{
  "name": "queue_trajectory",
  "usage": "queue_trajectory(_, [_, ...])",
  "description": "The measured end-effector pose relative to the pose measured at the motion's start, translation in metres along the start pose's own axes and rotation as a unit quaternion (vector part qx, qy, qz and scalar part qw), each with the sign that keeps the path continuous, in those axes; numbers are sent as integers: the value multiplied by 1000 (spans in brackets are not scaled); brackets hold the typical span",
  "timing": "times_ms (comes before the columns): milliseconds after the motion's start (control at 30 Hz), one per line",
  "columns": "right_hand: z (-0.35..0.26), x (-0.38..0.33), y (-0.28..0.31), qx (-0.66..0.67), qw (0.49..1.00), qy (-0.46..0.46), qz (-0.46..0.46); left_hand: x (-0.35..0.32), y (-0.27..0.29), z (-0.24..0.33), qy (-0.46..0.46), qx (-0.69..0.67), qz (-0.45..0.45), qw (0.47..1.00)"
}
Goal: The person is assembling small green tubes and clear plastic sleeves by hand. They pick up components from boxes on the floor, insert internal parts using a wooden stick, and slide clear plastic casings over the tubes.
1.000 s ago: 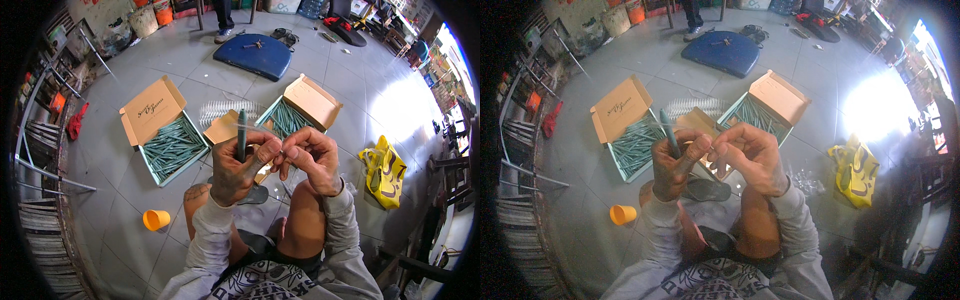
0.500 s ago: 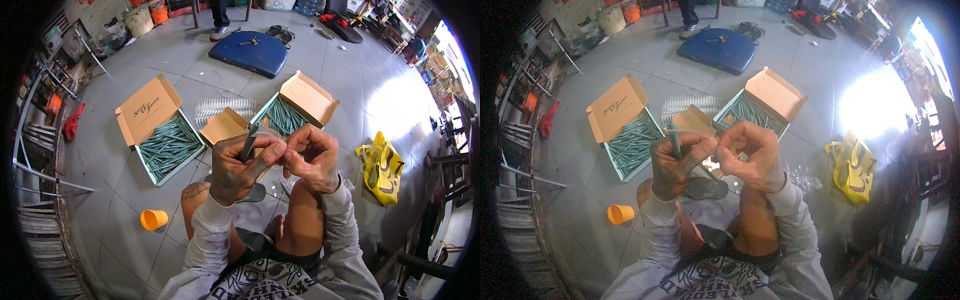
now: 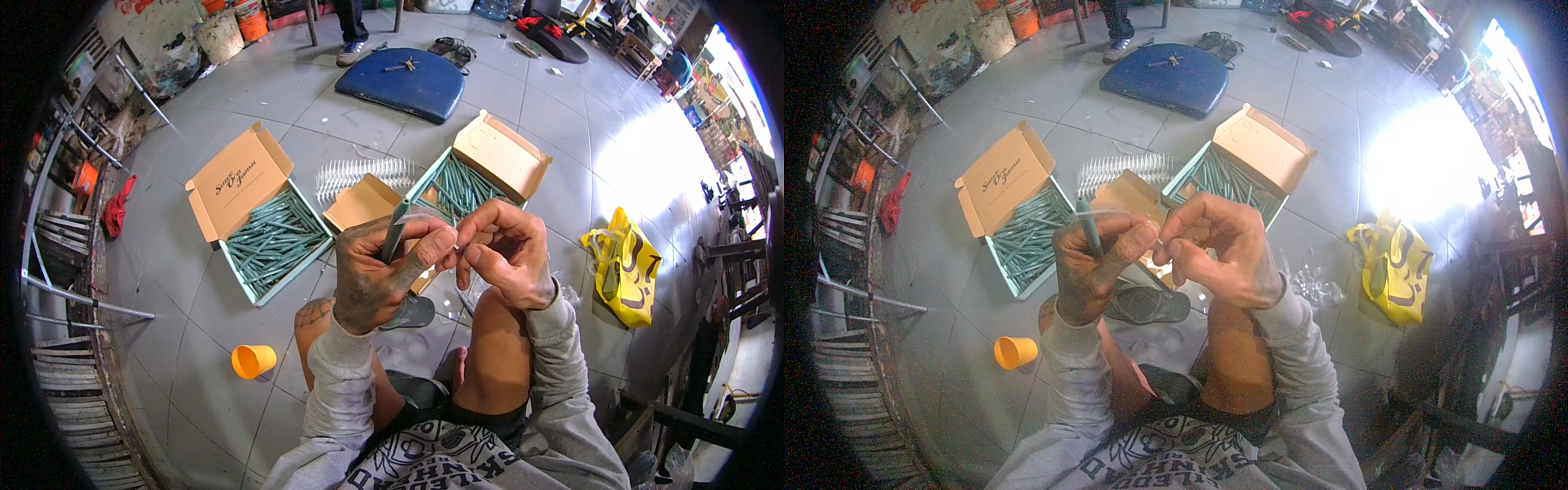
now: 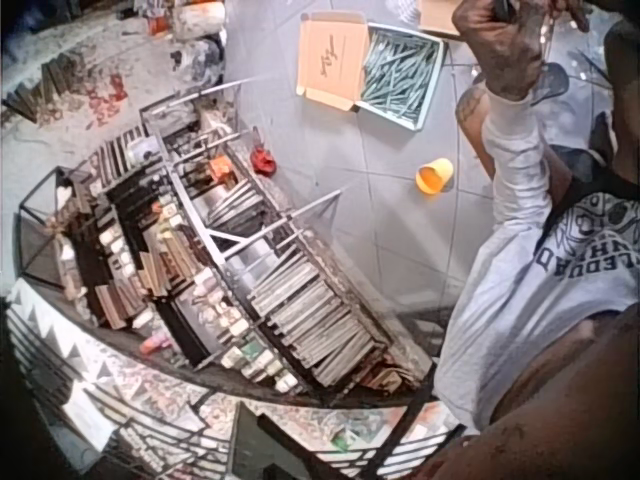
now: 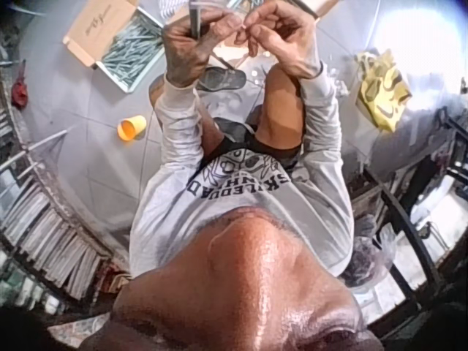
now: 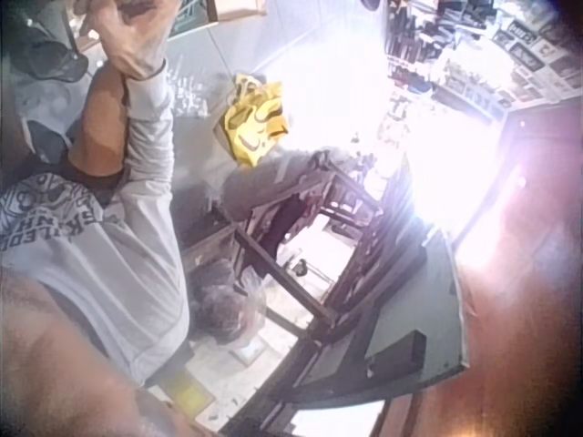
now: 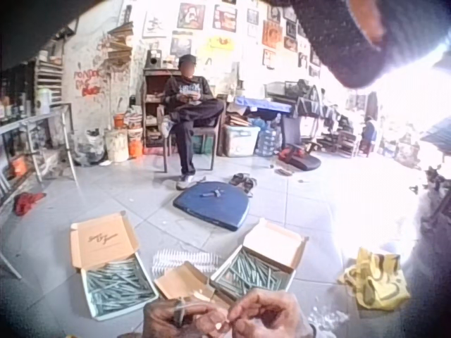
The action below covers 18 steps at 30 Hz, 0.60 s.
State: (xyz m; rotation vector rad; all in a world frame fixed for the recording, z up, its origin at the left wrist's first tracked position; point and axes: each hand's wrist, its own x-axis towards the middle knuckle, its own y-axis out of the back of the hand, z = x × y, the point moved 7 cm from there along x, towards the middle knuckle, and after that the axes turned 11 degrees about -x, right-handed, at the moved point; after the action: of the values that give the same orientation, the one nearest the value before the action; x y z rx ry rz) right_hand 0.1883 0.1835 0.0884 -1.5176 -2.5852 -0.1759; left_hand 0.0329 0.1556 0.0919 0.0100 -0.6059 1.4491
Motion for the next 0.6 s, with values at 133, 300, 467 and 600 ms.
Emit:
queue_trajectory(133, [0, 1, 0, 3, 1000, 7, -14, 1, 0, -3, 8, -6, -9, 1000])
queue_trajectory(300, [0, 2, 0, 28, 999, 11, -29, 2, 0, -2, 4, -15, -18, 1000])
queue_trajectory(467, [2, 2, 1, 16, 1000, 15, -12, 2, 0, -4, 11, -16, -14, 1000])
queue_trajectory(600, [4, 2, 4, 1, 1000, 12, 9, 1, 0, -12, 23, -9, -21, 999])
